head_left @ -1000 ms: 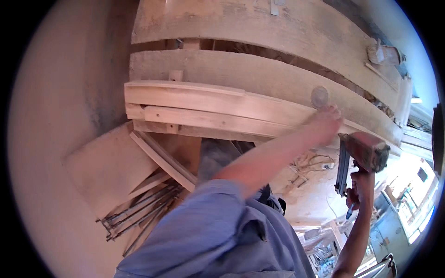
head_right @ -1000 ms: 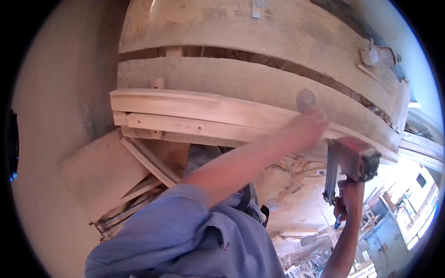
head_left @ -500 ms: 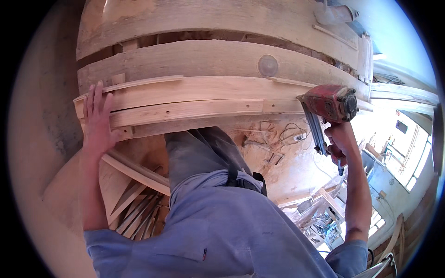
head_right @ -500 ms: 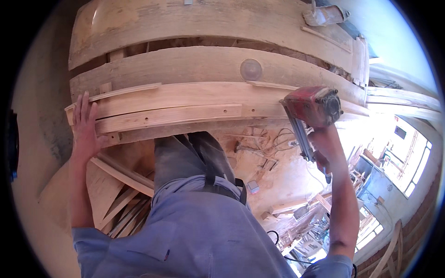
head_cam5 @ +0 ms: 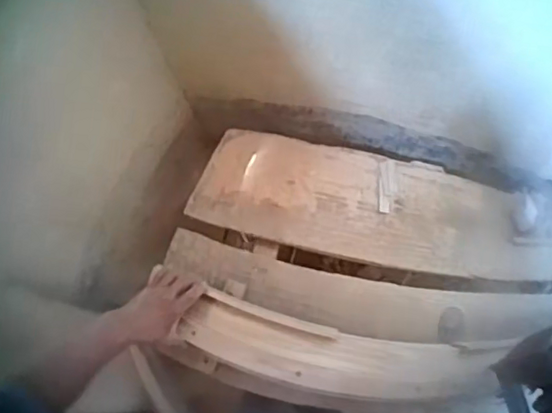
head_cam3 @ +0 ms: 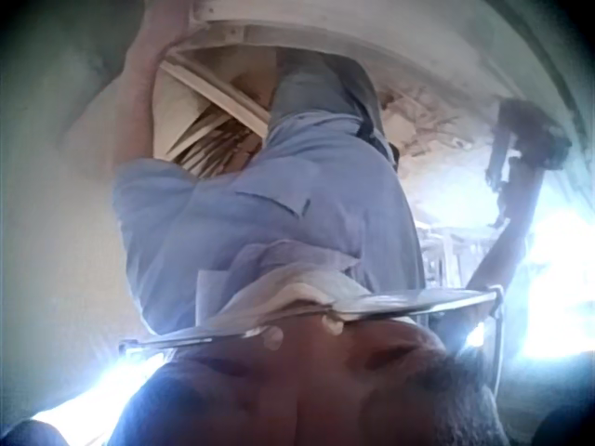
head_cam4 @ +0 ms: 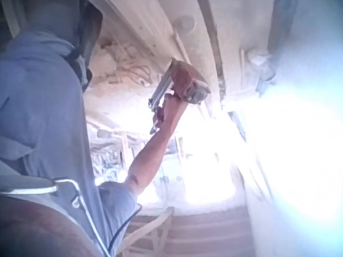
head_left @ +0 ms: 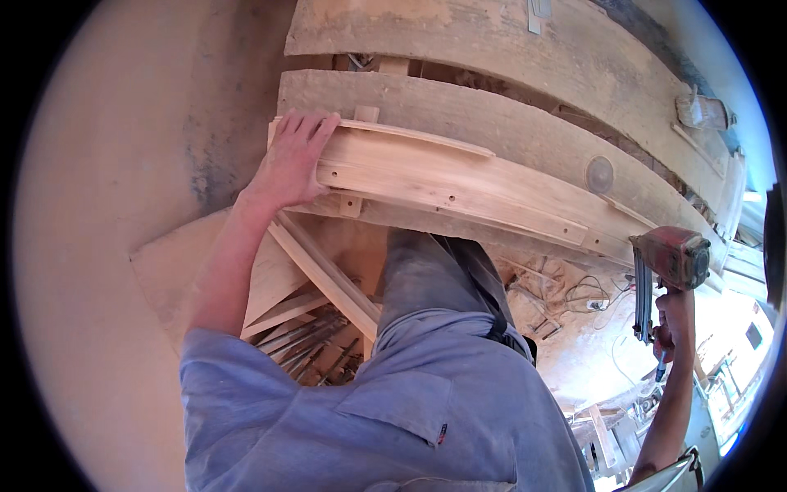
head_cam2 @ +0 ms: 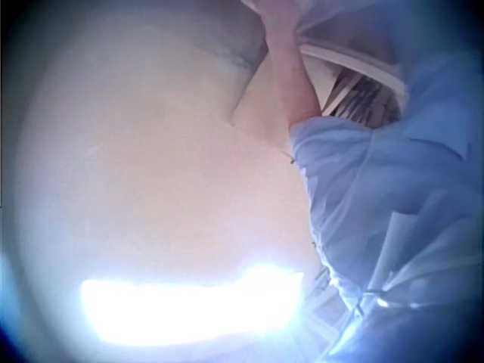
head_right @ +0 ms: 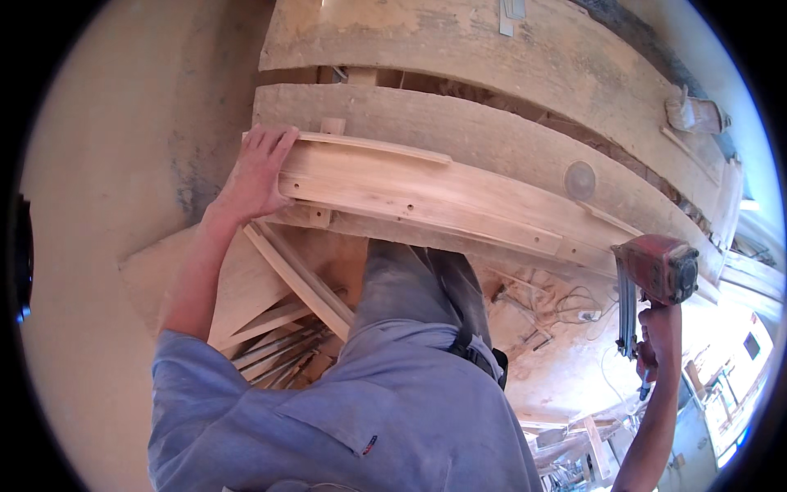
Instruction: The person assembles a wooden furniture frame by hand, positioning planks and using a nail gun to secure them. They apply glue to a small wooden piece and attach it to the structure, then continue fastening components with the nail gun.
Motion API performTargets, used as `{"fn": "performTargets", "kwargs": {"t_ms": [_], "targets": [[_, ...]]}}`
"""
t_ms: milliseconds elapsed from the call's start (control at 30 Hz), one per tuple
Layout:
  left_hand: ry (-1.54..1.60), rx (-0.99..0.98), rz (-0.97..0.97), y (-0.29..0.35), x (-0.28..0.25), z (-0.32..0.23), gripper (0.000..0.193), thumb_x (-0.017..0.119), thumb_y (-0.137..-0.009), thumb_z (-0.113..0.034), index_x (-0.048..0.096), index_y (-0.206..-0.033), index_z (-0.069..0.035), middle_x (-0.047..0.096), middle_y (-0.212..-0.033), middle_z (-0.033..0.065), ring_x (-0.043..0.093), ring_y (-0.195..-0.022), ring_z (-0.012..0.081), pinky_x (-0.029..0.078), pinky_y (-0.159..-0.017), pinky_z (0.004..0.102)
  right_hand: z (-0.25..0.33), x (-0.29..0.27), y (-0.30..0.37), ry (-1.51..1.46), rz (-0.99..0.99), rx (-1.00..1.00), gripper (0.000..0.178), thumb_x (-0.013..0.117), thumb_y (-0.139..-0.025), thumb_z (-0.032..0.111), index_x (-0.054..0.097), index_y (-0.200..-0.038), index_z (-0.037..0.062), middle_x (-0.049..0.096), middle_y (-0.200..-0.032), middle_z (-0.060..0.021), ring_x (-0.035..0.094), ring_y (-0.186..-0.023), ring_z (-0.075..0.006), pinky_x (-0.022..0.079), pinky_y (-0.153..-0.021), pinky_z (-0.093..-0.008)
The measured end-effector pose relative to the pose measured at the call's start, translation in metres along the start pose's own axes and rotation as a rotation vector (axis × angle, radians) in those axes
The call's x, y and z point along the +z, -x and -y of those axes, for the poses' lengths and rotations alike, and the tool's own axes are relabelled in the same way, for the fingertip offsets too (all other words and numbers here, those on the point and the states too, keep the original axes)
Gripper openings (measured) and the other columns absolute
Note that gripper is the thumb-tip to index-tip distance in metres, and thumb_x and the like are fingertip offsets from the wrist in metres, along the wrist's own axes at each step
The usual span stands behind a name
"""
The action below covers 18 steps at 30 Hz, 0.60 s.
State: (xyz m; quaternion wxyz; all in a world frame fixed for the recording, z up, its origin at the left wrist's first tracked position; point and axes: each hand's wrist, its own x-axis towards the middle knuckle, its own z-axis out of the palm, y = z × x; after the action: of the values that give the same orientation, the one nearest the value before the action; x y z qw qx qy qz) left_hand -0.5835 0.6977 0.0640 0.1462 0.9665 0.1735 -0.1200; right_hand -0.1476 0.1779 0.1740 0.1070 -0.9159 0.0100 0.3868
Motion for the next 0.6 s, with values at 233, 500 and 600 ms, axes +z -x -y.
{"fn": "performTargets", "kwargs": {"t_ms": [233, 500, 600], "targets": [[-0.019, 0.023, -0.065, -0.005, 0.010, 0.004, 0.099, 0.086, -0.053, -0.015, 0.042, -0.141, -0.003, 0.045, -0.138, 0.0181, 0.039, -0.133, 0.0413, 0.027, -0.120, 0.0514, -0.007, -0.006, 0.000, 0.076, 0.034, -0.066, 0.051, 0.047, -0.066, -0.013, 0.059, -0.114, -0.0013, 0.061, -0.086, -0.0083, 0.061, -0.073, -0.0199, 0.047, -0.062, -0.0337], [0.090, -0.086, 0.125, -0.018, -0.001, -0.023, 0.125, 0.094, -0.042, -0.018, 0.035, -0.151, -0.005, 0.042, -0.143, 0.0190, 0.033, -0.139, 0.0448, 0.025, -0.122, 0.0511, 0.024, 0.008, 0.016, 0.130, -0.024, -0.222, 0.054, 0.054, -0.069, -0.013, 0.061, -0.121, -0.0019, 0.065, -0.104, -0.0149, 0.059, -0.095, -0.0223, 0.043, -0.081, -0.0317], [0.134, -0.020, 0.143, -0.032, 0.002, -0.033, 0.126, 0.095, -0.039, -0.016, 0.036, -0.150, -0.005, 0.044, -0.142, 0.0194, 0.034, -0.138, 0.0452, 0.024, -0.123, 0.0513, 0.014, 0.009, 0.014, 0.106, -0.053, -0.238, 0.041, 0.056, -0.070, -0.012, 0.060, -0.109, -0.0007, 0.055, -0.074, -0.0055, 0.051, -0.061, -0.0144, 0.035, -0.053, -0.0310]]}}
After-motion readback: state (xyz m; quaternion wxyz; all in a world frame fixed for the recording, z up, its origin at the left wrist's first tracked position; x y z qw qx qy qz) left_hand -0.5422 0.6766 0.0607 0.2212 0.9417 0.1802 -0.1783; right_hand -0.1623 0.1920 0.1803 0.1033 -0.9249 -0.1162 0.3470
